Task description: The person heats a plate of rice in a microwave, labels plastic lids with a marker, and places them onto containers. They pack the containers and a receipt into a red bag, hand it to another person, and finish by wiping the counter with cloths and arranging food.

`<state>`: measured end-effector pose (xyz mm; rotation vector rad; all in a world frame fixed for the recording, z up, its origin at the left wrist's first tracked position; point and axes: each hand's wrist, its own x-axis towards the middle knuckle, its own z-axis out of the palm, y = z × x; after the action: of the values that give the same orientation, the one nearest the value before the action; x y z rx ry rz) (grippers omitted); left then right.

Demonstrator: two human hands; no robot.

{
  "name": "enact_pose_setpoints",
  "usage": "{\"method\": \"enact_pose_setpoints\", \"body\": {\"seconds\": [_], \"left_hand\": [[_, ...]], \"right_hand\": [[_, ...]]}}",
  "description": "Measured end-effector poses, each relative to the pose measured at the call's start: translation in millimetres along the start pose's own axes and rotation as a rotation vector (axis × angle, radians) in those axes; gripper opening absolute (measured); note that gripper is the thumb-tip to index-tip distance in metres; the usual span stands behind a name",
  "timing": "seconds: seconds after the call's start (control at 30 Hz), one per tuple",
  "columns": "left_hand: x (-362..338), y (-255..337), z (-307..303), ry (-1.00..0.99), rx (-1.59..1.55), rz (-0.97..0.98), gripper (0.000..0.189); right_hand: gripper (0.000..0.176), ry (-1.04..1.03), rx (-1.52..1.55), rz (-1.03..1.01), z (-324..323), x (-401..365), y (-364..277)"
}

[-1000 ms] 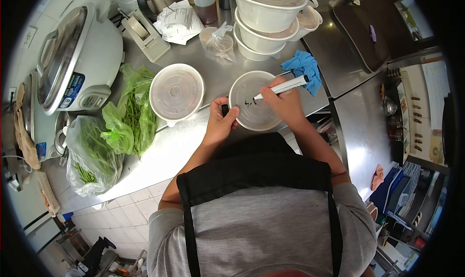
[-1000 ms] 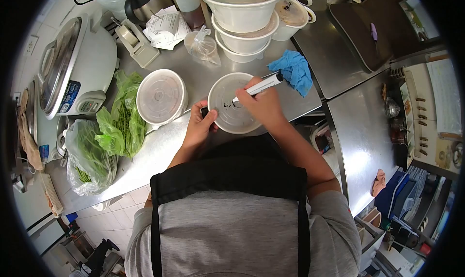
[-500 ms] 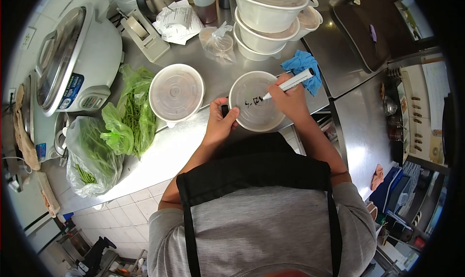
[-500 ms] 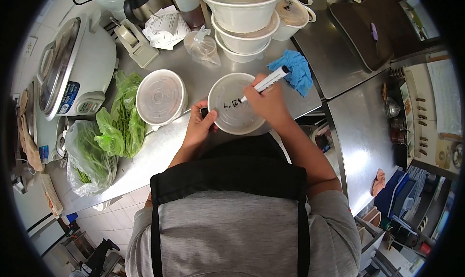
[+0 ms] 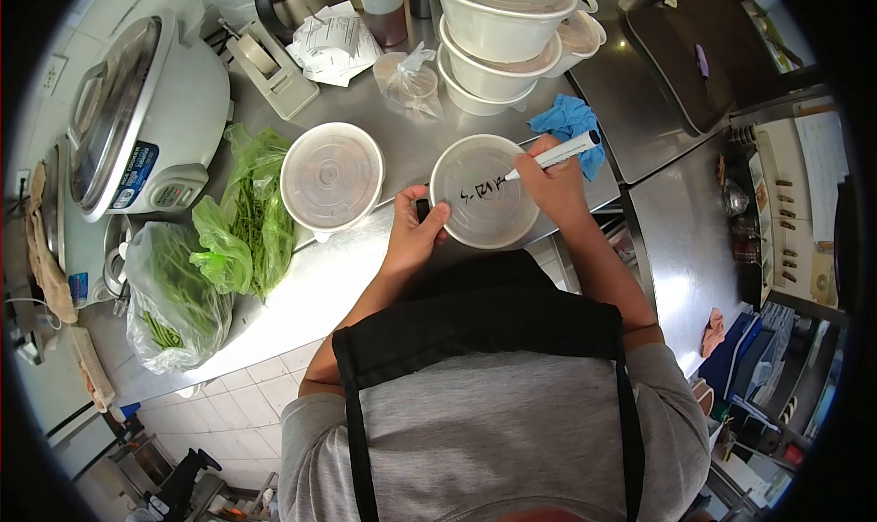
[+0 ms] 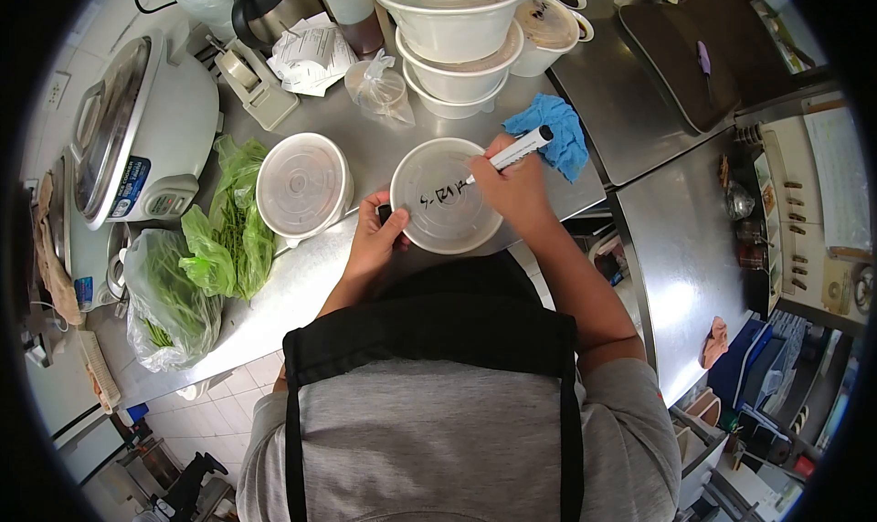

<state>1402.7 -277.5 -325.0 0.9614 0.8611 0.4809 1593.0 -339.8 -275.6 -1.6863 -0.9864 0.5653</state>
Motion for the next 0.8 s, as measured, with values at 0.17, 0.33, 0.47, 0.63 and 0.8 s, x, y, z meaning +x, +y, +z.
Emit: {"method": "enact_pose_setpoints", "body": {"seconds": [0.17, 0.33, 0.47, 0.63, 0.8], "left_hand": [[0.3, -0.8, -0.3, -0.001, -0.009, 0.003, 0.050], [-0.5, -1.5, -0.2, 0.004, -0.004, 0.019, 0.049], [-22.2, 11.1, -6.1, 0.009, 0.117, -0.039, 0.043], [-56.8, 58.5, -70.2, 0.453, 0.435, 0.480, 0.018], [-31.8, 93.8, -121.6, 0.733, 0.848, 0.387, 0.028]], "right_hand": [[0.014, -0.029, 0.027, 0.006, -5.0, 1.3, 2.1], [0.014, -0.005, -0.007, 0.001, -7.2, 0.8, 2.5], [0.013, -0.118, -0.040, 0.068, -10.0, 4.5, -2.7], [0.011, -0.102, 0.292, 0.170, 10.8, 13.2, -15.0], [0.012, -0.227, 0.462, 0.128, 59.4, 13.5, -50.3]]}}
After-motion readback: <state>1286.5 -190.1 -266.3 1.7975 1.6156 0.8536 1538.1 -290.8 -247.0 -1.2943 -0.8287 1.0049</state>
